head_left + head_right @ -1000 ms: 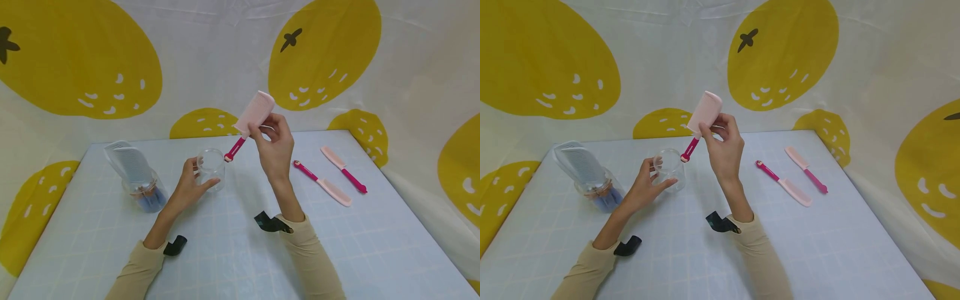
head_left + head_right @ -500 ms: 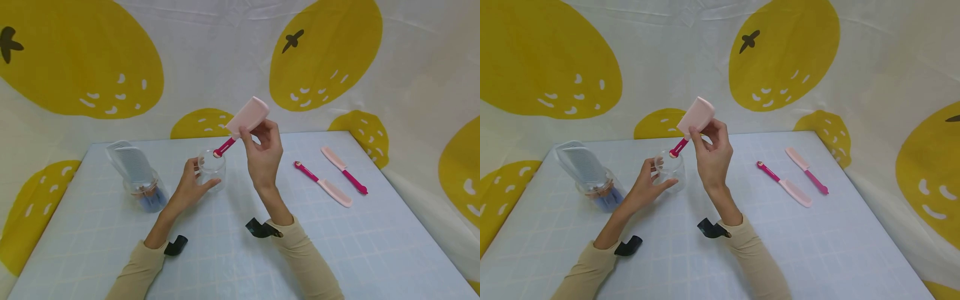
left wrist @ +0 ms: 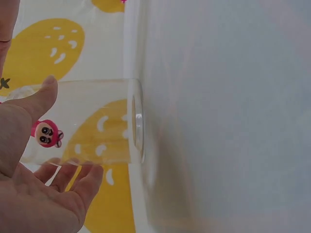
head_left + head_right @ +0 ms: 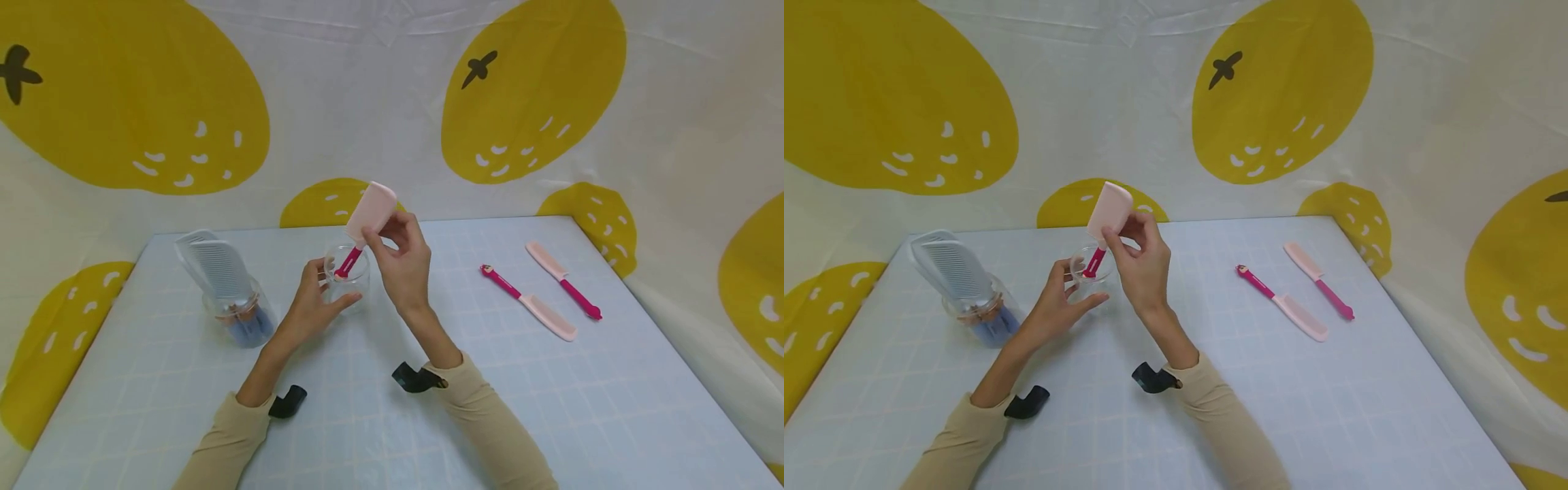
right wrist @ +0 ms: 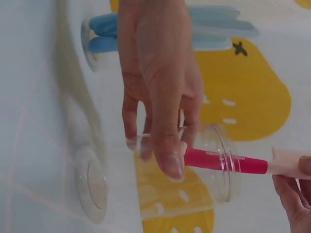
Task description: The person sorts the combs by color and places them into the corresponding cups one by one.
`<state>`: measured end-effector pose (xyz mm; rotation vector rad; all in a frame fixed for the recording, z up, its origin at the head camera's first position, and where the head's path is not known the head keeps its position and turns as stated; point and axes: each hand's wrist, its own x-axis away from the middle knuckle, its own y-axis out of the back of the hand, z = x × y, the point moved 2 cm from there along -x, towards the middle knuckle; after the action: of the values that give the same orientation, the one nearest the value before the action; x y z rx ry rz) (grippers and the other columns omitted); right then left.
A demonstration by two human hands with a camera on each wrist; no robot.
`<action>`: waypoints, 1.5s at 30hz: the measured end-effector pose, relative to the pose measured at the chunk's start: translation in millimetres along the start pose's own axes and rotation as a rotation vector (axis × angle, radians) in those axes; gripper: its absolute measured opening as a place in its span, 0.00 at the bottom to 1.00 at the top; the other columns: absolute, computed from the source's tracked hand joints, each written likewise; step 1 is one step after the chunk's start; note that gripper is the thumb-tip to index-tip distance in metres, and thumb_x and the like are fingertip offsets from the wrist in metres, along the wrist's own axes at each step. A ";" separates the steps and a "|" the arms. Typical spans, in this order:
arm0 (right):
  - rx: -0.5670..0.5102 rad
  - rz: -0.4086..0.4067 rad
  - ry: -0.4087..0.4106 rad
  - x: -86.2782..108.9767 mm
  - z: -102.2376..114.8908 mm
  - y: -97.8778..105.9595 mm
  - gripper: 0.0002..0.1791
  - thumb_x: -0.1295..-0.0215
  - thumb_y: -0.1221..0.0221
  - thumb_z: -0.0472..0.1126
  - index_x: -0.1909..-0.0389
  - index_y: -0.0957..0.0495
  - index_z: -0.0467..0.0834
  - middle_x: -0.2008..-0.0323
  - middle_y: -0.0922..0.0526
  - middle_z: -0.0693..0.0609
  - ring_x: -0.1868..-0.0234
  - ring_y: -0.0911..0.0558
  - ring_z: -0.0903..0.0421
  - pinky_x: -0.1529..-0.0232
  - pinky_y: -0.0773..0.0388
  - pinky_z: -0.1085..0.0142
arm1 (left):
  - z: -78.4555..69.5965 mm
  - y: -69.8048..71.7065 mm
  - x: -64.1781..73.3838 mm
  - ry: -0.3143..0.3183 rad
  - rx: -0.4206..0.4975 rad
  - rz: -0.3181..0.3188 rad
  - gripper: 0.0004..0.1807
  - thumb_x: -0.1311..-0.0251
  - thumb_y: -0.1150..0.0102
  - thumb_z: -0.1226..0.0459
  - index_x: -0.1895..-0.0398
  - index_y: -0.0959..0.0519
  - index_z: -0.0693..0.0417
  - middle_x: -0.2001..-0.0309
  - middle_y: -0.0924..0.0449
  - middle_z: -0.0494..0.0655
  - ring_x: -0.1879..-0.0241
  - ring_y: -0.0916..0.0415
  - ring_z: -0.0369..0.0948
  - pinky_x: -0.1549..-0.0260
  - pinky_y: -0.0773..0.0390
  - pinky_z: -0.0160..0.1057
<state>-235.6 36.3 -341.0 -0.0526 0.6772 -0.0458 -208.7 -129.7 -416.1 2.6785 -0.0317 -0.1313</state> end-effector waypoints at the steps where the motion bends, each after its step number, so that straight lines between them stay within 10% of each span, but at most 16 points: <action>1: 0.005 0.011 -0.016 0.7 -1.8 -1.2 0.20 0.35 0.31 0.32 0.46 0.26 0.32 0.52 0.18 0.39 0.54 0.14 0.48 0.55 0.13 0.60 | 0.2 0.2 -0.2 -0.002 0.002 0.000 0.48 0.40 0.26 0.57 0.27 0.49 0.57 0.30 0.42 0.57 0.30 0.39 0.54 0.30 0.34 0.56; 24: 0.323 0.147 -0.092 7.9 -20.1 -2.8 0.16 0.34 0.30 0.40 0.52 0.21 0.36 0.57 0.14 0.44 0.57 0.15 0.47 0.51 0.15 0.54 | 1.8 0.0 -0.6 -0.054 0.022 0.007 0.47 0.40 0.25 0.58 0.27 0.48 0.59 0.30 0.42 0.59 0.30 0.39 0.56 0.30 0.36 0.61; 45: 0.335 0.294 -0.207 1.1 -22.9 15.0 0.13 0.29 0.36 0.35 0.48 0.22 0.36 0.52 0.16 0.43 0.51 0.15 0.47 0.46 0.17 0.55 | 2.1 0.9 0.7 -0.046 0.016 -0.008 0.48 0.41 0.25 0.58 0.28 0.48 0.58 0.34 0.39 0.57 0.32 0.36 0.54 0.30 0.34 0.57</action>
<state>-248.7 50.5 -360.4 0.3596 0.4581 0.1277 -208.2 -131.5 -417.6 2.6911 -0.0365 -0.1960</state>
